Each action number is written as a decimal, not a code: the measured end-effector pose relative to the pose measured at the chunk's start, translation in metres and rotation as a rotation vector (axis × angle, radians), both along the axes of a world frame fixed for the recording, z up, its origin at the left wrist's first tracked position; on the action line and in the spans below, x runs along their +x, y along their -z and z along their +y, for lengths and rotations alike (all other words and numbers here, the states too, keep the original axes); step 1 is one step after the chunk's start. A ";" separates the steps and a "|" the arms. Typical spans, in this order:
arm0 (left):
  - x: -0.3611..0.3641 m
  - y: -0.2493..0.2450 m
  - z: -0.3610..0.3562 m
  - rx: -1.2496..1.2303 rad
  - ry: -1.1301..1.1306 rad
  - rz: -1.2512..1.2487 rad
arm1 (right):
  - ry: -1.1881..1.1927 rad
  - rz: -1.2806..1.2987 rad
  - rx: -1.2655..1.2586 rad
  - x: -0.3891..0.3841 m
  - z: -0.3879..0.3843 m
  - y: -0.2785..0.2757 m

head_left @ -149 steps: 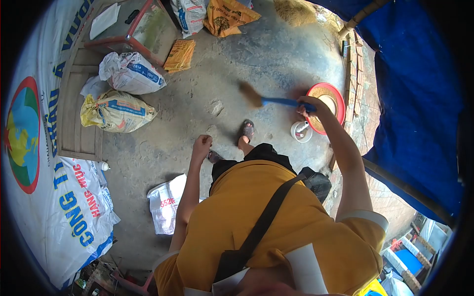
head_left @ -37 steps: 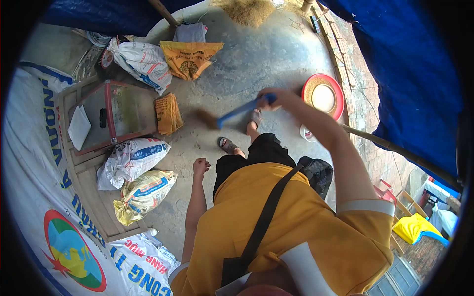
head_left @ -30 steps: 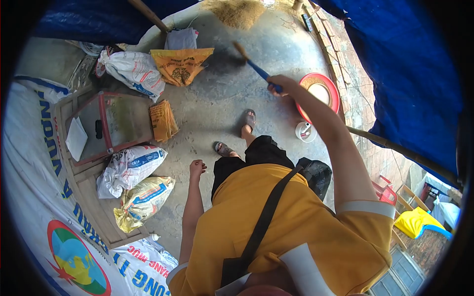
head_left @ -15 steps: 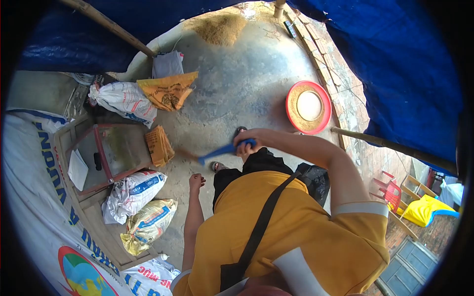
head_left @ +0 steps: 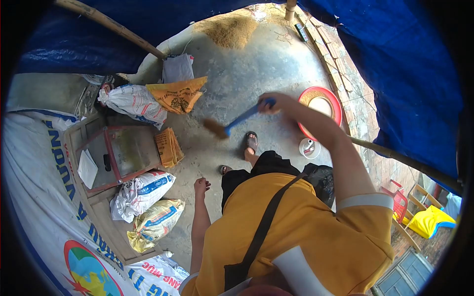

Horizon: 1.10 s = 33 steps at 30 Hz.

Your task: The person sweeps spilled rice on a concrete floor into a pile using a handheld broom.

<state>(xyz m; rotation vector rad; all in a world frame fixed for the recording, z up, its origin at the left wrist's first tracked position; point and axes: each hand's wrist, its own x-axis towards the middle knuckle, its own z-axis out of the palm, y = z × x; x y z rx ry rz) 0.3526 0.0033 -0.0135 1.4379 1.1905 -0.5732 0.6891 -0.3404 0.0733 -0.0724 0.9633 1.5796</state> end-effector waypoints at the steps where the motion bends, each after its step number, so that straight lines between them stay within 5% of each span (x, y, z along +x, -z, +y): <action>1: -0.002 -0.002 0.003 0.015 -0.007 0.007 | 0.046 -0.066 -0.085 0.017 -0.019 -0.011; 4: -0.010 0.002 0.012 0.017 0.003 0.029 | 0.041 -0.309 -0.350 0.049 -0.043 -0.031; 6: -0.011 0.005 0.011 0.024 0.003 0.050 | -0.004 -0.537 -0.275 0.053 -0.040 -0.009; 8: -0.010 0.003 0.008 -0.012 0.004 0.051 | -0.247 -0.959 -0.588 0.022 -0.003 -0.009; 12: 0.009 0.000 -0.008 -0.015 0.000 0.023 | -0.369 -1.165 -0.638 -0.051 0.042 -0.004; 21: 0.079 -0.005 0.005 -0.040 0.129 -0.021 | -0.233 -0.252 -0.178 -0.039 0.020 0.014; 29: 0.129 0.007 0.035 -0.053 0.141 -0.069 | -0.134 -0.388 -0.215 0.056 0.004 -0.014; 32: 0.141 0.011 0.056 -0.059 0.165 -0.035 | -0.220 -0.733 -0.444 0.073 0.028 -0.017; 33: 0.145 0.011 0.063 -0.055 0.182 -0.002 | -0.422 -0.994 -0.689 0.068 0.045 -0.028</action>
